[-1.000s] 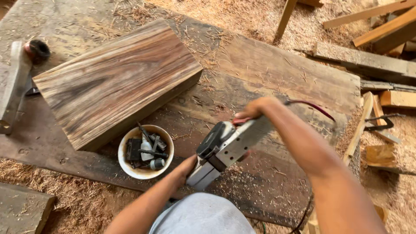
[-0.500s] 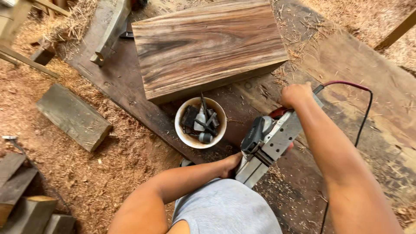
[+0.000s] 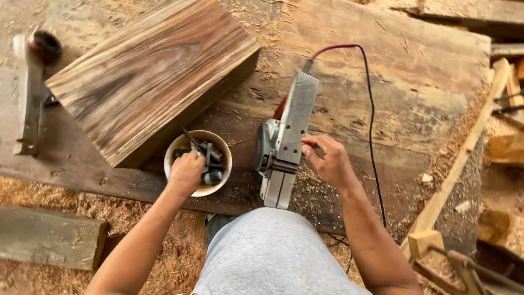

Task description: The person repeatedly adjusts a handheld electric planer on a workbench using a small wrench. They loosen and tighten screws on the planer's base plate, remove and replace a blade cartridge, and reposition the tool several times. The planer is not used to cut wood during the clip.

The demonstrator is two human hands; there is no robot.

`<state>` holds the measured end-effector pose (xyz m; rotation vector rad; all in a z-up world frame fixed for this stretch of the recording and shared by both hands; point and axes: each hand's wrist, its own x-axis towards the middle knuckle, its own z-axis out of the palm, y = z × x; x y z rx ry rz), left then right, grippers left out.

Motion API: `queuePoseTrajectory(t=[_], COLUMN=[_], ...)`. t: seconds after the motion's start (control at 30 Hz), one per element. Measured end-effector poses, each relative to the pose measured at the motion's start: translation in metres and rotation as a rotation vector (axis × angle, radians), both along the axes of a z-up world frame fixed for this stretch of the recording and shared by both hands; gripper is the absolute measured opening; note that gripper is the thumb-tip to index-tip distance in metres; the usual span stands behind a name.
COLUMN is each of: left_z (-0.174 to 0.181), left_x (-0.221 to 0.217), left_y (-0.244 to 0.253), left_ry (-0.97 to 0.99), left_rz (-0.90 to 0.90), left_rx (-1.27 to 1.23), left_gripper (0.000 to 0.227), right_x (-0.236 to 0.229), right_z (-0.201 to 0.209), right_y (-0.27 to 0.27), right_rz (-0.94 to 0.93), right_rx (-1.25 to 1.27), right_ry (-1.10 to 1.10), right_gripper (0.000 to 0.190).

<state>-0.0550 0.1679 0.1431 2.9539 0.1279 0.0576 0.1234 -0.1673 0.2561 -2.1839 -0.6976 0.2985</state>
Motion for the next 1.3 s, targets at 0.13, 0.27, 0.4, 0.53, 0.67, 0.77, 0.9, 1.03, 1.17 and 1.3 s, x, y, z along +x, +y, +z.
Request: queuePoseTrajectory(t=[0.13, 0.27, 0.4, 0.53, 0.67, 0.77, 0.9, 1.03, 1.17, 1.3], left_z=[0.07, 0.148, 0.164, 0.11, 0.039, 0.005, -0.006, -0.006, -0.006, -0.009], left_x=[0.016, 0.04, 0.064, 0.085, 0.084, 0.077, 0.077, 0.072, 0.071, 0.07], left_y=[-0.012, -0.066, -0.119, -0.116, -0.118, -0.13, -0.13, -0.126, -0.13, -0.131], left_ry=[-0.063, 0.061, 0.016, -0.007, 0.091, 0.221, 0.087, 0.071, 0.045, 0.022], left_rz=[0.01, -0.131, -0.248, 0.039, 0.06, 0.246, 0.187, 0.171, 0.194, 0.211], left_rx=[-0.043, -0.238, -0.695, -0.777, -0.847, -0.815, -0.863, -0.913, -0.904, -0.905], left_gripper=[0.009, 0.012, 0.032, 0.048, 0.067, 0.065, 0.07, 0.073, 0.071, 0.069], right_x=[-0.036, -0.064, -0.073, -0.064, -0.06, -0.057, -0.043, -0.034, -0.032, -0.035], right_z=[0.017, 0.031, 0.028, 0.012, -0.021, -0.04, -0.048, -0.052, -0.052, -0.054], right_y=[-0.009, 0.004, 0.015, -0.031, -0.055, -0.055, -0.041, -0.024, -0.009, 0.001], right_rz=[-0.062, 0.173, 0.032, -0.261, -0.327, -0.315, -0.323, -0.283, -0.236, -0.178], right_rx=[-0.008, 0.039, -0.215, -0.24, -0.057, -0.092, -0.152, -0.225, -0.265, -0.335], right_ry=[-0.05, -0.363, -0.045, 0.244, 0.303, 0.326, 0.313, 0.262, 0.158, 0.058], right_gripper=[0.032, 0.05, 0.041, 0.034, 0.027, 0.027, 0.026, 0.03, 0.031, 0.031])
